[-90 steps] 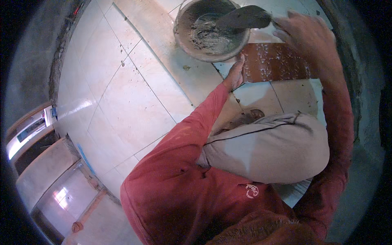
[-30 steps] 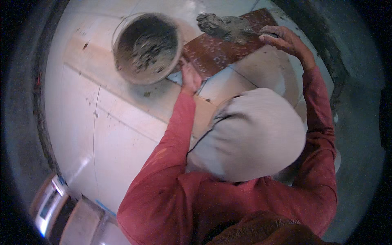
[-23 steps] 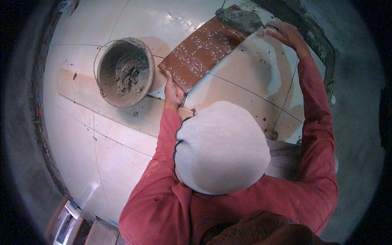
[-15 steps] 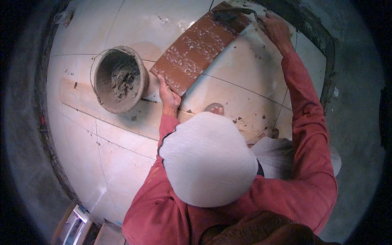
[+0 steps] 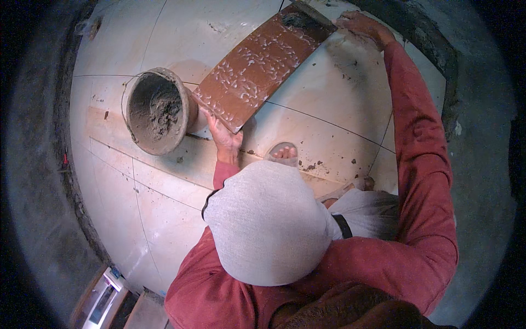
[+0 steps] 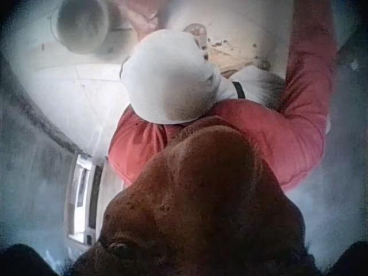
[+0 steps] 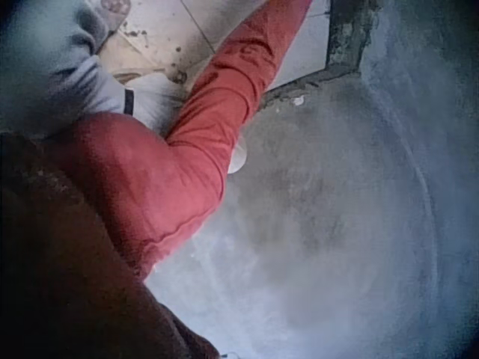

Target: The person applies mortar to the back of a tile using a trowel, places the tile onto the floor, and taps it into place with a rubber mallet. The person then wipes the tiles with a cloth.

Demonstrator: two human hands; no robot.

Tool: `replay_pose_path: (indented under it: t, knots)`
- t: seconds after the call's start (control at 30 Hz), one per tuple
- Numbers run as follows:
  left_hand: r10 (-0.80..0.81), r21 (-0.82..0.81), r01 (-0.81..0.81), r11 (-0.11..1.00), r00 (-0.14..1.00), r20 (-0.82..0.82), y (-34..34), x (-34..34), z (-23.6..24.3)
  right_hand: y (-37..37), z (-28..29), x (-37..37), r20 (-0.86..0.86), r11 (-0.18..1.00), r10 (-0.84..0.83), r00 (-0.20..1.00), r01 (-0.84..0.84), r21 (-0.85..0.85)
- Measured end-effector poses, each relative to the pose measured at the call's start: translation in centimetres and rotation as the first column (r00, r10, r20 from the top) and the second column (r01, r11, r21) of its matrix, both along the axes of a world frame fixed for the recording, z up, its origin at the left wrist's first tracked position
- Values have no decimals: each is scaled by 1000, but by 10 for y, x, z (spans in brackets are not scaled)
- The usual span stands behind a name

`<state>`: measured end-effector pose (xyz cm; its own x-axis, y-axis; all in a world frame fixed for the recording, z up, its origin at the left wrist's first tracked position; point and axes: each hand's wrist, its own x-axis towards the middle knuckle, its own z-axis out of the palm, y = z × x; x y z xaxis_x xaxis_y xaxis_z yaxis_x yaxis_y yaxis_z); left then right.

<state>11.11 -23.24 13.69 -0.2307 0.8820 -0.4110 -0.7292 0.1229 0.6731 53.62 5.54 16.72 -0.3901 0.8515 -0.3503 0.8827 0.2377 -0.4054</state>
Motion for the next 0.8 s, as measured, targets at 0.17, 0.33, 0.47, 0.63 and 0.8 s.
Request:
replay_pose_path:
  t: [0.17,0.33,0.47,0.63,0.8]
  knots:
    - [28,44,-34,998,992,126,-4,-2,14,-18,0,-20,-98,970,-104,990,79,-231]
    - [8,75,-16,997,994,106,-6,0,24,-79,19,-33,-222,873,-269,937,139,-468]
    - [2,104,-14,995,993,121,-4,2,23,-107,36,-53,-272,871,-236,933,79,-485]
    - [19,117,-40,992,984,175,-5,2,19,-131,50,-85,-220,828,-258,941,97,-553]
    - [-14,199,-21,980,984,176,-5,2,17,-151,63,-113,-304,806,-273,913,45,-590]
